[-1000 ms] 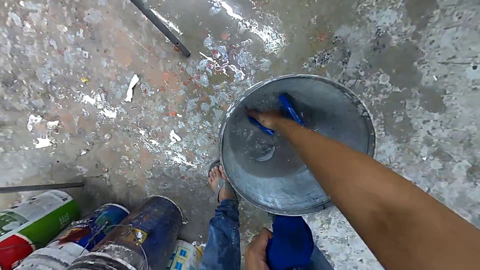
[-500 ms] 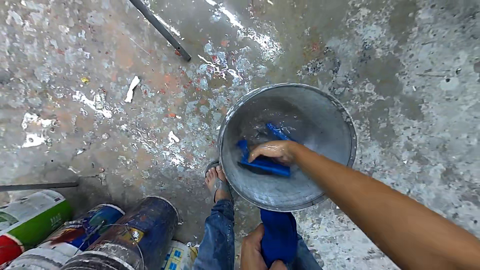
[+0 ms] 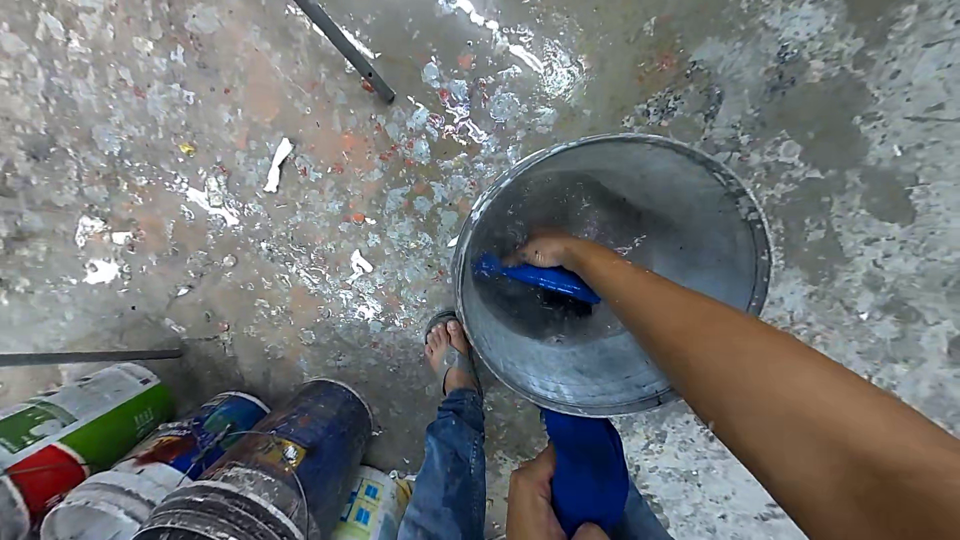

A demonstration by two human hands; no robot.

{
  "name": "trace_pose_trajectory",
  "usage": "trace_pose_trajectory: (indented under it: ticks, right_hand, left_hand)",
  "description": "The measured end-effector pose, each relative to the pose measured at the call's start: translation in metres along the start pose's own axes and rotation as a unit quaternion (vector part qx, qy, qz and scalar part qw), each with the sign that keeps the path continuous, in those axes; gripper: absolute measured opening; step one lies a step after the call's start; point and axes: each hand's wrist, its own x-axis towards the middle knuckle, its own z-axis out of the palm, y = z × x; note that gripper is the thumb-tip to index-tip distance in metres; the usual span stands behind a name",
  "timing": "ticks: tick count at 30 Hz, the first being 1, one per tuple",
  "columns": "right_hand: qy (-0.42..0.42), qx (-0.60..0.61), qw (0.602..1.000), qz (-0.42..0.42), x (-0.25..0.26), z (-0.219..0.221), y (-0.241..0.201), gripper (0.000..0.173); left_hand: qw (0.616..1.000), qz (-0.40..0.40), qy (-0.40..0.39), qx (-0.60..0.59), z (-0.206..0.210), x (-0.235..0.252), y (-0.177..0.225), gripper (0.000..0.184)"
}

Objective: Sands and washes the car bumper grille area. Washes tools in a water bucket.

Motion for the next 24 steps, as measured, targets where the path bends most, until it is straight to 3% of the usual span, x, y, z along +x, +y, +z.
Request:
trace_pose_trajectory:
  ticks: [4, 7, 10, 13, 17, 20, 22, 24]
  right_hand:
    - [0.016, -0.011, 0.995, -0.096, -0.007, 0.006, 0.023, 0.041]
    - [-0.028, 0.143, 0.976, -0.162, -0.032, 0.004, 0.035, 0.055]
    - [-0.088, 0.264, 0.944, -0.177, -0.055, -0.005, 0.036, 0.046]
    - [-0.091, 0.301, 0.922, -0.225, -0.064, -0.011, 0.032, 0.031]
    - [-0.063, 0.256, 0.93, -0.256, -0.068, -0.023, 0.02, 0.047]
    - [-0.072, 0.285, 0.912, -0.287, -0.076, -0.035, 0.014, 0.063]
    - [0.028, 0.224, 0.936, -0.271, -0.081, -0.037, 0.011, 0.076]
    - [0.198, 0.097, 0.952, -0.212, -0.085, -0.031, 0.008, 0.093]
  left_hand:
    - [1.0, -0.007, -0.003, 0.01, 0.0, 0.001, 0.001, 0.035]
    - [1.0, -0.008, -0.003, 0.01, -0.001, 0.003, 0.004, 0.034]
    - [1.0, -0.009, -0.002, 0.015, -0.002, 0.004, 0.003, 0.037]
    - [1.0, -0.007, -0.005, 0.012, -0.003, 0.005, 0.004, 0.039]
    - [1.0, -0.001, -0.009, 0.016, -0.005, 0.006, 0.004, 0.037]
    - [1.0, -0.005, -0.006, 0.02, -0.005, 0.007, 0.005, 0.037]
    - [1.0, -0.011, -0.004, 0.016, -0.005, 0.007, 0.007, 0.038]
    - [1.0, -0.015, -0.005, 0.009, -0.005, 0.007, 0.009, 0.038]
